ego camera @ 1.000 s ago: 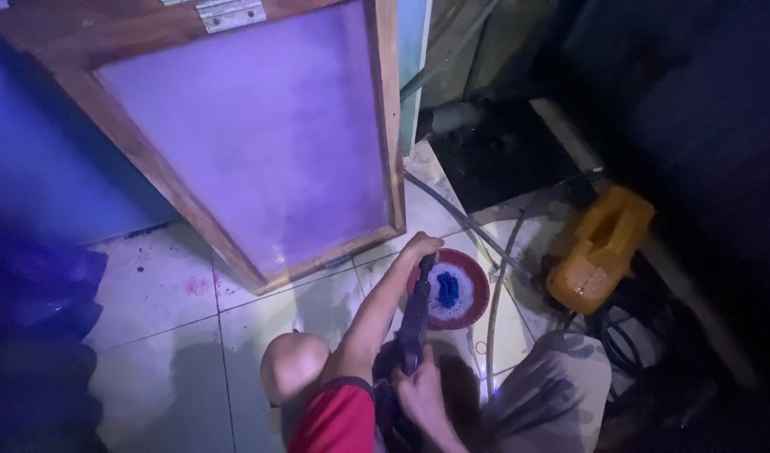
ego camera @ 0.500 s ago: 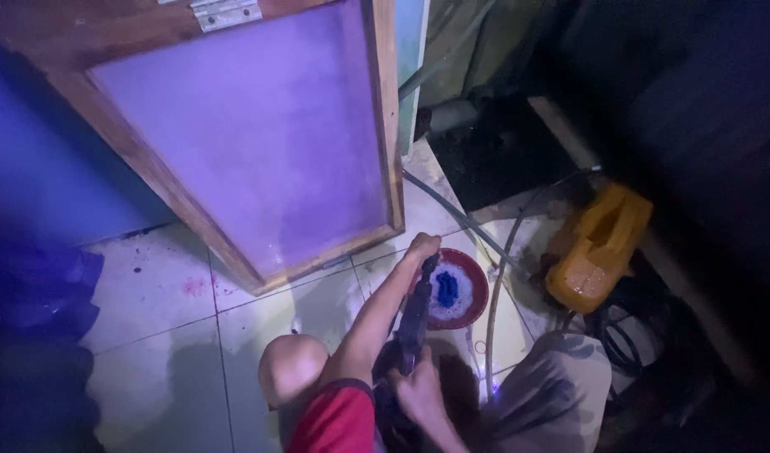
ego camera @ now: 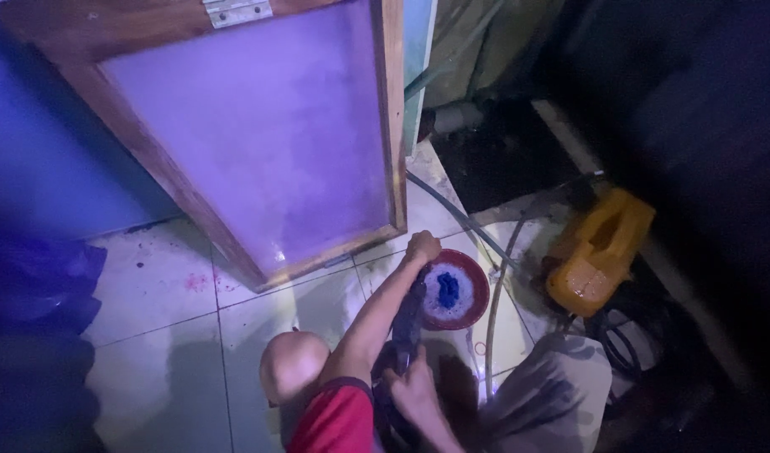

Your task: Cleaning a screen printing frame using a high-pressure water gun

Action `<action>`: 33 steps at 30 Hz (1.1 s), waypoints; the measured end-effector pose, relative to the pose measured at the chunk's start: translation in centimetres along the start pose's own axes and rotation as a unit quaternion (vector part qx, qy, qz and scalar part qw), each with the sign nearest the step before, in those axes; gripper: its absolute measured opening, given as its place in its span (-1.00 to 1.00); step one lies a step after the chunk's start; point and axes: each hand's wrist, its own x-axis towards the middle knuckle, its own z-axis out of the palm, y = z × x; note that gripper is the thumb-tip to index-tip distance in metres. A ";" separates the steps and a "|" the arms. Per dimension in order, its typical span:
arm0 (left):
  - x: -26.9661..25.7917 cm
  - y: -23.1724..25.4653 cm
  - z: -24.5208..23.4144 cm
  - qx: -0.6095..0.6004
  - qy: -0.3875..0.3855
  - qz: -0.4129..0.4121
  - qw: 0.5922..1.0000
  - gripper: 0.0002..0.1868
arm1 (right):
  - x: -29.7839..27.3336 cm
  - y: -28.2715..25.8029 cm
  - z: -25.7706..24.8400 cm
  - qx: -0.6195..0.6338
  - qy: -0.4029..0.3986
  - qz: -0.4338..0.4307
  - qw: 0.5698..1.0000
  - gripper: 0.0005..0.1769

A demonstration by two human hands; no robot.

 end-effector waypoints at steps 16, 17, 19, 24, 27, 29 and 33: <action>0.7 -0.3 2.0 0.096 0.026 0.093 0.991 -0.66 | 0.4 1.1 0.4 -0.004 0.015 -0.002 1.000 -0.25; 0.7 -0.4 2.0 0.091 0.028 0.097 0.991 -0.65 | 0.6 1.4 0.5 0.003 0.015 -0.017 1.000 -0.39; 0.7 -0.8 2.6 0.088 0.036 0.103 0.990 -0.66 | 0.9 2.2 0.9 -0.001 0.017 0.000 1.000 -0.39; 0.5 -0.7 2.6 0.087 0.023 0.104 0.990 -0.63 | 0.0 0.6 0.4 0.011 0.013 0.017 1.000 -0.45; 0.4 -0.4 2.5 0.084 0.011 0.098 0.992 -0.62 | 0.5 1.3 0.7 0.037 0.020 0.008 0.999 -0.37; 0.5 -0.4 2.6 0.099 0.007 0.087 0.991 -0.63 | 0.9 2.1 0.9 0.027 0.026 0.007 0.999 -0.35; 0.2 -0.3 2.3 0.099 0.007 0.080 0.992 -0.65 | 0.6 1.5 0.7 0.043 0.021 0.007 0.999 -0.31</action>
